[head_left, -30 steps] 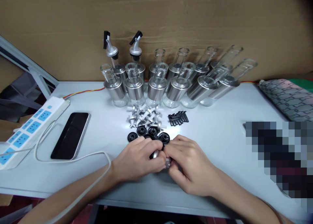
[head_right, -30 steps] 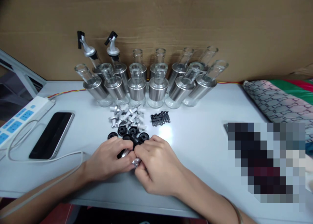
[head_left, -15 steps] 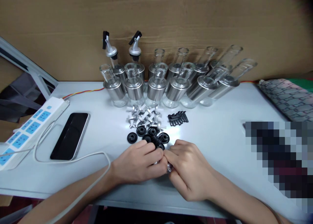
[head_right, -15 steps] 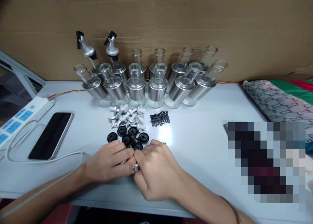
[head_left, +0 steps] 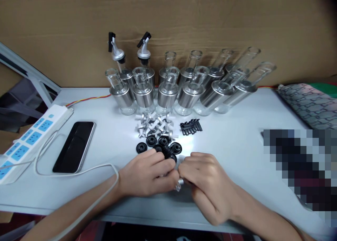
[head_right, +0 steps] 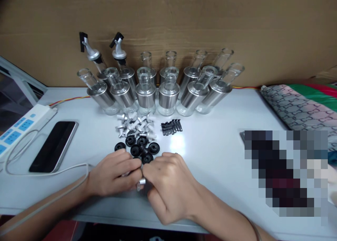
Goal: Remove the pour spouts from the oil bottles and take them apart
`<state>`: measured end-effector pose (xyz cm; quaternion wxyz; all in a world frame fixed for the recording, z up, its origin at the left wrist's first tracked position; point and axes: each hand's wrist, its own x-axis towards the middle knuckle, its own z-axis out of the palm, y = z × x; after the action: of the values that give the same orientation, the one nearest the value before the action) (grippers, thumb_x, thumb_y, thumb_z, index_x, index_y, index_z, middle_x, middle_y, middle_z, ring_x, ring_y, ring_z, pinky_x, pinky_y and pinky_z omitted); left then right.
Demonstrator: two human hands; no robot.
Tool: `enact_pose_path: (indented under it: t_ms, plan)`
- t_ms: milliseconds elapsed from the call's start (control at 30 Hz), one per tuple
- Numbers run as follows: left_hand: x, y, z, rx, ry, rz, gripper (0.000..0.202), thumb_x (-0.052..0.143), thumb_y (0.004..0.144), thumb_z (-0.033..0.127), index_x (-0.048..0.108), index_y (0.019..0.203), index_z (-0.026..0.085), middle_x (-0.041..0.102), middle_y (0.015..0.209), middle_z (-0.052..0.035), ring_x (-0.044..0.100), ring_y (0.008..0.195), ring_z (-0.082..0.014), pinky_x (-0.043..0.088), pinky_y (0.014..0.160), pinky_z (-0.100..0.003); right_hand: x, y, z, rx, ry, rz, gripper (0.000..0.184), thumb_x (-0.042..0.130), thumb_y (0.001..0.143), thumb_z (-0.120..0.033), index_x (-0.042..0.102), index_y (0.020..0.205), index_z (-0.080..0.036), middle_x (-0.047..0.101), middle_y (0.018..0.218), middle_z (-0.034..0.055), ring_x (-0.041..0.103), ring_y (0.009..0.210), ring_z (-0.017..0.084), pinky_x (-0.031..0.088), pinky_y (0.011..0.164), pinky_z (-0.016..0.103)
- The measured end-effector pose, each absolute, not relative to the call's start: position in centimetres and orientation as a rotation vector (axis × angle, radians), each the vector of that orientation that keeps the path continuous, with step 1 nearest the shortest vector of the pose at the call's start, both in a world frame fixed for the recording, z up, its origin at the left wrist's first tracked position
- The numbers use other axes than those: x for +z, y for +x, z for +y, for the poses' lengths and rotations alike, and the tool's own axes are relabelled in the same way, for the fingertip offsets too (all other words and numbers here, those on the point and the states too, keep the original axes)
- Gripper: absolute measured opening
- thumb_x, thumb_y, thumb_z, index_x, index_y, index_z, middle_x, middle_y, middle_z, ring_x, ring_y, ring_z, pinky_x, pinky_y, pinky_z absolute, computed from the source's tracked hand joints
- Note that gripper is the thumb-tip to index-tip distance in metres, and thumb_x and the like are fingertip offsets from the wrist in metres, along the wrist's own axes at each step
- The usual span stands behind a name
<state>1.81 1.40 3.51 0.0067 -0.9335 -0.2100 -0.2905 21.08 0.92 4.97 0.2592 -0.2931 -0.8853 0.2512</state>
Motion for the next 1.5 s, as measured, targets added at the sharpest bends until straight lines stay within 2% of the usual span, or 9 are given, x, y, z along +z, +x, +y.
enact_pose_path:
  t_ms: [133, 233, 400, 633, 767, 967, 1133, 1367, 1500]
  plan:
    - [3.2, 1.4, 1.8, -0.887, -2.902, -0.734, 0.021, 0.039, 0.098, 0.025, 0.053, 0.087, 0.016, 0.063, 0.079, -0.0019, 0.043, 0.063, -0.0131, 0.031, 0.057, -0.028, 5.8, 22.2, 2.2, 0.788, -1.139, -2.305, 0.028, 0.029, 0.092, -0.022, 0.029, 0.064, -0.023, 0.04, 0.053, -0.0038, 0.037, 0.047, 0.012, 0.028, 0.05, 0.026]
    - [3.1, 1.4, 1.9, -0.904, -2.907, -0.792, 0.017, 0.042, 0.097, 0.024, 0.053, 0.087, 0.016, 0.063, 0.079, -0.0012, 0.046, 0.063, -0.0124, 0.032, 0.058, -0.027, 5.6, 23.5, 3.5, 0.779, -1.347, -2.243, 0.032, 0.027, 0.098, -0.029, 0.032, 0.067, -0.023, 0.043, 0.059, -0.0026, 0.041, 0.052, 0.012, 0.032, 0.053, 0.025]
    - [3.1, 1.5, 1.8, -0.911, -2.912, -0.795, 0.018, 0.041, 0.097, 0.023, 0.053, 0.086, 0.017, 0.064, 0.078, -0.001, 0.047, 0.063, -0.012, 0.032, 0.058, -0.027, 3.9, 25.1, 4.6, 0.714, -1.536, -2.422, 0.031, 0.031, 0.097, -0.028, 0.038, 0.068, -0.022, 0.05, 0.066, 0.0009, 0.046, 0.057, 0.014, 0.035, 0.056, 0.026]
    - [3.2, 1.4, 1.8, -0.899, -2.934, -0.774, 0.022, 0.038, 0.099, 0.024, 0.053, 0.086, 0.016, 0.064, 0.078, -0.0013, 0.046, 0.063, -0.0121, 0.032, 0.059, -0.026, 3.0, 25.7, 5.0, 0.747, -1.609, -2.392, 0.01, 0.045, 0.084, -0.011, 0.052, 0.083, -0.019, 0.061, 0.074, 0.0018, 0.055, 0.06, 0.014, 0.039, 0.058, 0.025]
    - [3.2, 1.4, 1.8, -0.903, -2.952, -0.74, 0.02, 0.04, 0.098, 0.025, 0.053, 0.086, 0.016, 0.063, 0.079, -0.0016, 0.045, 0.063, -0.0126, 0.032, 0.059, -0.026, 3.5, 25.9, 5.4, 0.737, -1.58, -2.362, 0.016, 0.047, 0.077, -0.006, 0.056, 0.075, -0.019, 0.061, 0.065, -0.0005, 0.054, 0.054, 0.012, 0.039, 0.053, 0.023]
    - [3.0, 1.4, 1.8, -0.889, -2.963, -0.718, 0.018, 0.041, 0.097, 0.025, 0.053, 0.088, 0.016, 0.063, 0.081, -0.0021, 0.045, 0.064, -0.0133, 0.032, 0.06, -0.027, 3.8, 26.2, 5.7, 0.696, -1.473, -2.447, 0.024, 0.047, 0.076, -0.004, 0.066, 0.074, -0.017, 0.068, 0.079, 0.0055, 0.063, 0.067, 0.016, 0.047, 0.062, 0.026]
    - [2.8, 1.3, 1.8, -0.859, -2.986, -0.703, 0.014, 0.046, 0.095, 0.026, 0.054, 0.088, 0.016, 0.063, 0.082, -0.0017, 0.047, 0.065, -0.0125, 0.032, 0.062, -0.027, 3.0, 26.5, 5.4, 0.61, -1.492, -2.477, 0.033, 0.043, 0.071, 0.003, 0.065, 0.084, -0.017, 0.066, 0.082, 0.0047, 0.062, 0.069, 0.015, 0.046, 0.064, 0.024]
    - [2.9, 1.2, 1.8, -0.871, -2.995, -0.695, 0.018, 0.042, 0.097, 0.025, 0.054, 0.088, 0.016, 0.064, 0.082, -0.0024, 0.046, 0.065, -0.0131, 0.033, 0.062, -0.028, 2.9, 26.7, 5.2, 0.717, -1.521, -2.43, 0.021, 0.047, 0.081, -0.004, 0.063, 0.081, -0.017, 0.065, 0.082, 0.004, 0.061, 0.071, 0.015, 0.044, 0.067, 0.025]
    - [2.9, 1.3, 1.8, -0.853, -2.999, -0.698, 0.017, 0.043, 0.097, 0.025, 0.054, 0.088, 0.016, 0.064, 0.082, -0.002, 0.046, 0.065, -0.0129, 0.033, 0.062, -0.028, 3.2, 26.5, 5.1, 0.671, -1.545, -2.493, 0.024, 0.044, 0.083, -0.004, 0.065, 0.084, -0.017, 0.066, 0.086, 0.0053, 0.062, 0.074, 0.016, 0.044, 0.069, 0.026]
